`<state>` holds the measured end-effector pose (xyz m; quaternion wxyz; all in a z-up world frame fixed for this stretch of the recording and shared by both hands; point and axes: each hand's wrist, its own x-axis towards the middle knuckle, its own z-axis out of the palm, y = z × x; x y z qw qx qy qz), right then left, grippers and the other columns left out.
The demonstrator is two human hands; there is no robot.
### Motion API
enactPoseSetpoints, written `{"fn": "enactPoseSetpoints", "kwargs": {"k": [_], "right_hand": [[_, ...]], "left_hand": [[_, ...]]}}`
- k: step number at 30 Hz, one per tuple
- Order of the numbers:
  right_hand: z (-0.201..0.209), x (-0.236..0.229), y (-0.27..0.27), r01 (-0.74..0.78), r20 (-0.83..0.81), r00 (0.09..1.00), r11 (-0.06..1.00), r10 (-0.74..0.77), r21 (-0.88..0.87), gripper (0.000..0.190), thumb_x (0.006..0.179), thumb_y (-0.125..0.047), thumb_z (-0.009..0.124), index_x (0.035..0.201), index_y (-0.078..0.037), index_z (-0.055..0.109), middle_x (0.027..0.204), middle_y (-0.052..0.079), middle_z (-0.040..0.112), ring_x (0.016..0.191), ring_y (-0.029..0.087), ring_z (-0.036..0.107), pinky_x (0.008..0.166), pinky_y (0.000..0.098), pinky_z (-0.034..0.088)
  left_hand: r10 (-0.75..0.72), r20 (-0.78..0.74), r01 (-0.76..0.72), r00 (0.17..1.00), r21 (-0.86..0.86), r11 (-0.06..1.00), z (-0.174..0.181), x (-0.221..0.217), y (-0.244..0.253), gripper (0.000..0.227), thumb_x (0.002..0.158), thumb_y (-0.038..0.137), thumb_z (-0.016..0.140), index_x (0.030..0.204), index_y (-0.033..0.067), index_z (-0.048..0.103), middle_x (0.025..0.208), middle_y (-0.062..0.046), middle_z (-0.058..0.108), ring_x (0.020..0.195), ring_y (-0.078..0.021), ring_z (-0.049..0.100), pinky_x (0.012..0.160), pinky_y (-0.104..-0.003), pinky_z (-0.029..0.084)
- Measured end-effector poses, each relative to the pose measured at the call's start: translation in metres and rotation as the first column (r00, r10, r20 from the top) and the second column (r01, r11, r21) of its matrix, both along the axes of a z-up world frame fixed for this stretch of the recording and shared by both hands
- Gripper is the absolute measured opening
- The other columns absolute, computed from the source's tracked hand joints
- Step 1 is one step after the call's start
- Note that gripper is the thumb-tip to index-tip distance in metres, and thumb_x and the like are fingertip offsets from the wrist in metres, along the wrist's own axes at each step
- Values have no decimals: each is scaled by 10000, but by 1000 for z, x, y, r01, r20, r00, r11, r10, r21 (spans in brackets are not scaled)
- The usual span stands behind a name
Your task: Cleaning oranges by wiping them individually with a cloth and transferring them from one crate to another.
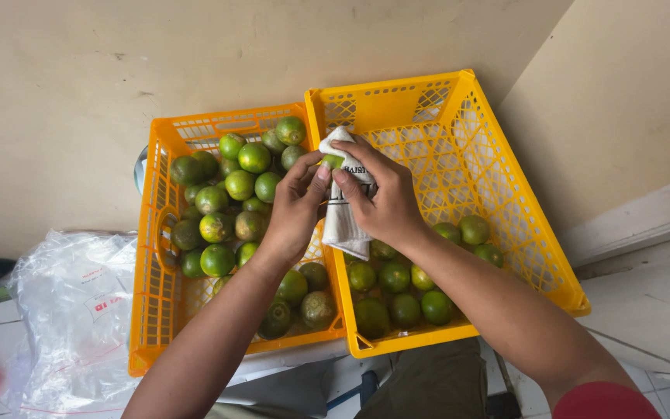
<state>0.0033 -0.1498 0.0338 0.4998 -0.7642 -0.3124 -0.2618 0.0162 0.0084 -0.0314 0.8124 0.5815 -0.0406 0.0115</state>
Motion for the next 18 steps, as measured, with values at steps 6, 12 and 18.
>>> {"fn": "enactPoseSetpoints", "kwargs": {"k": [6, 12, 18], "right_hand": [[6, 0, -6, 8, -57, 998, 997, -4, 78, 250, 1077, -201, 523, 1185, -43, 685, 893, 149, 733, 718, 222, 712, 620, 332, 581], [7, -1, 0, -63, 28, 998, 998, 62, 27, 307, 1021, -224, 645, 1236, -5, 650, 1184, 286, 682, 1072, 429, 692, 870, 519, 578], [-4, 6, -9, 15, -17, 1000, 997, -13, 71, 216, 1081, -180, 521, 1148, -69, 694, 1030, 135, 753, 991, 303, 734, 853, 420, 589]], "left_hand": [[22, 30, -24, 999, 92, 995, 33, -17, -6, 380, 1032, 271, 590, 1368, 95, 613, 1071, -83, 634, 822, -132, 662, 767, -356, 672], [53, 38, -55, 998, 47, 997, 18, -10, -2, 352, 1034, 244, 594, 1346, 85, 625, 1001, -73, 618, 770, -151, 687, 737, -385, 680], [18, 39, -21, 999, 72, 997, 33, -18, -7, 380, 1027, 237, 596, 1370, 74, 601, 1008, -69, 602, 786, -158, 700, 741, -361, 680]]}}
